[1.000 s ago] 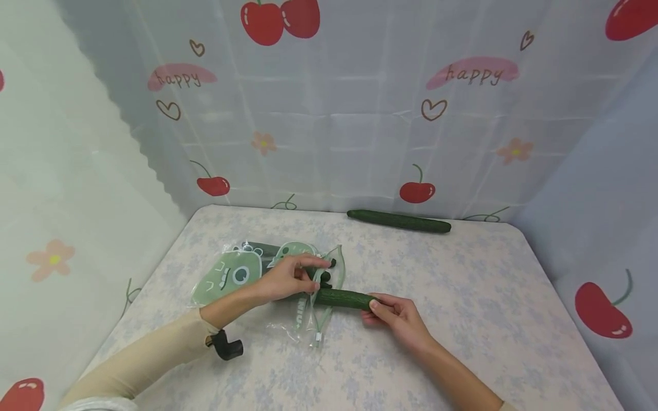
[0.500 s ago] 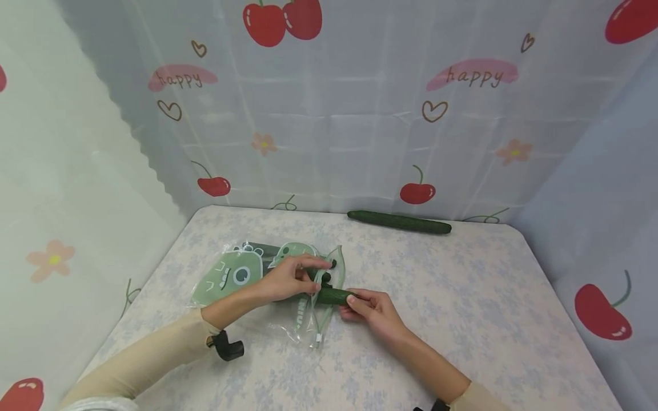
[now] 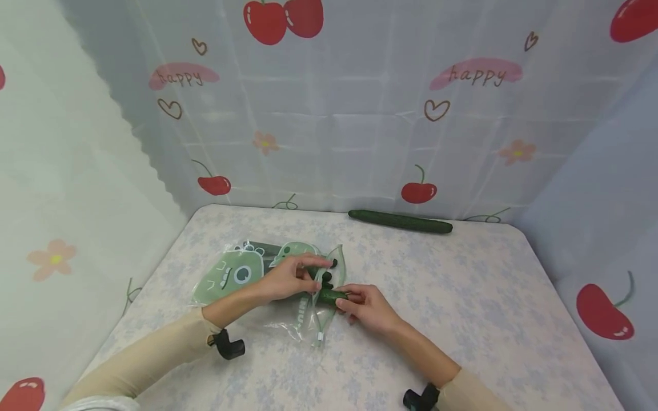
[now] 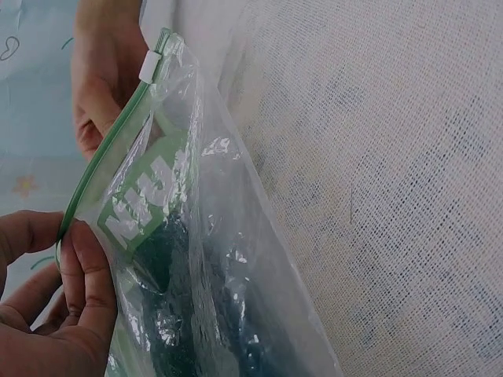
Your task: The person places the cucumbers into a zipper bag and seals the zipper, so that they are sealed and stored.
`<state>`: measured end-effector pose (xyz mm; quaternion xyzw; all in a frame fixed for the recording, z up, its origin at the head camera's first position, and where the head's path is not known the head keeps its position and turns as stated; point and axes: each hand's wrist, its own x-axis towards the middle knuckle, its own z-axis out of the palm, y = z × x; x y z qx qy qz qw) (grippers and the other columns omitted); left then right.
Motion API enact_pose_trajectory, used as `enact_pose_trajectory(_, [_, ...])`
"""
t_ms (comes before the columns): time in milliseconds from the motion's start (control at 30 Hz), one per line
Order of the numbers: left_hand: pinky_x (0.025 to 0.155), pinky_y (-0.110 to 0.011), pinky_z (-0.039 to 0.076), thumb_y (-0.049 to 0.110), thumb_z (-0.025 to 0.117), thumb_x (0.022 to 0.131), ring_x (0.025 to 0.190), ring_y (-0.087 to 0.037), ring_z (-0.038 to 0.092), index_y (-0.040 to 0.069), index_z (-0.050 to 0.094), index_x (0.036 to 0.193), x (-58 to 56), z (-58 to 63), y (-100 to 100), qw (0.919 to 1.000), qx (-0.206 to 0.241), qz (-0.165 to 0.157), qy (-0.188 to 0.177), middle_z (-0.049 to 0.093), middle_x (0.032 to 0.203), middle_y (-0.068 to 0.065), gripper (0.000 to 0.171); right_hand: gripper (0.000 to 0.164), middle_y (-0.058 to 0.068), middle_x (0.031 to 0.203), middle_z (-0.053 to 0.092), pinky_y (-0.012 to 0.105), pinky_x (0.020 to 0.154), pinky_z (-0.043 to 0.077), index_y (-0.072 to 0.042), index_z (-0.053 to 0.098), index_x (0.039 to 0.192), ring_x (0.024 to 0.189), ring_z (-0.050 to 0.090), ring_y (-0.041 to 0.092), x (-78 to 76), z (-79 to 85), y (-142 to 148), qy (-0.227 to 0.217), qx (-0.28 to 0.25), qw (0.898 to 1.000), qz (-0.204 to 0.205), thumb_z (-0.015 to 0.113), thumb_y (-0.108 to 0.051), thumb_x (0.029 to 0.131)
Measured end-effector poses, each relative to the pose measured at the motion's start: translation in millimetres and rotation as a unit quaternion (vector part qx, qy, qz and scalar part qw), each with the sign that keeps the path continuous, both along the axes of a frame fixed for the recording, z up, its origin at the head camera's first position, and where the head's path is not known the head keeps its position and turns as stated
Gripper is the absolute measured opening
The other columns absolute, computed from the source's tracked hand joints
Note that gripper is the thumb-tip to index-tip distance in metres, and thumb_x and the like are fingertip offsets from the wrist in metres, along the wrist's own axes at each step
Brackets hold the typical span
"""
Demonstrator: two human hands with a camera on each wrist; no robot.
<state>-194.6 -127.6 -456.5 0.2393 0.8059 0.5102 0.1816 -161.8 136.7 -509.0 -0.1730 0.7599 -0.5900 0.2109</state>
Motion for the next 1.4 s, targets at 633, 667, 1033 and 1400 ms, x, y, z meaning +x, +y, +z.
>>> enact_pose_trajectory(633, [0.072, -0.021, 0.055, 0.011, 0.077, 0.098, 0.079, -0.006, 0.070, 0.009, 0.062, 0.152, 4.6, -1.7, 4.8, 1.0000, 0.003, 0.001, -0.006, 0.058, 0.157, -0.013, 0.056, 0.029, 0.006, 0.075, 0.079, 0.028, 0.063, 0.059, -0.008, 0.072, 0.095, 0.067, 0.076, 0.018, -16.2, 6.5, -14.7, 0.111, 0.135, 0.985, 0.006, 0.089, -0.032, 0.090])
enact_pose_trajectory(667, [0.072, -0.020, 0.055, 0.011, 0.077, 0.098, 0.079, -0.006, 0.070, 0.009, 0.062, 0.152, 4.6, -1.8, 5.0, 1.0000, 0.002, 0.001, -0.006, 0.058, 0.157, -0.012, 0.056, 0.029, 0.005, 0.076, 0.079, 0.028, 0.063, 0.059, -0.009, 0.072, 0.095, 0.068, 0.075, 0.017, -16.3, 5.5, -14.6, 0.113, 0.139, 0.984, 0.003, 0.090, -0.032, 0.090])
enact_pose_trajectory(1033, [0.070, -0.021, 0.054, 0.009, 0.077, 0.098, 0.078, -0.006, 0.069, 0.008, 0.062, 0.152, 2.3, -4.0, 5.3, 1.0000, 0.005, -0.003, -0.005, 0.058, 0.157, -0.013, 0.056, 0.019, 0.010, 0.093, 0.081, 0.028, 0.065, 0.059, -0.002, 0.074, 0.113, 0.078, 0.076, 0.014, -16.9, 11.7, -7.5, 0.114, 0.134, 0.983, 0.050, 0.065, -0.007, 0.098])
enact_pose_trajectory(1400, [0.069, -0.018, 0.053, 0.006, 0.078, 0.097, 0.077, -0.004, 0.068, 0.006, 0.061, 0.152, -0.2, -9.9, 8.0, 0.9997, 0.013, 0.005, -0.020, 0.056, 0.158, -0.013, 0.058, 0.010, 0.006, 0.081, 0.081, 0.032, 0.066, 0.063, -0.003, 0.078, 0.098, 0.070, 0.078, 0.018, -26.9, 14.0, -18.1, 0.056, 0.143, 0.988, 0.010, 0.069, -0.007, 0.095])
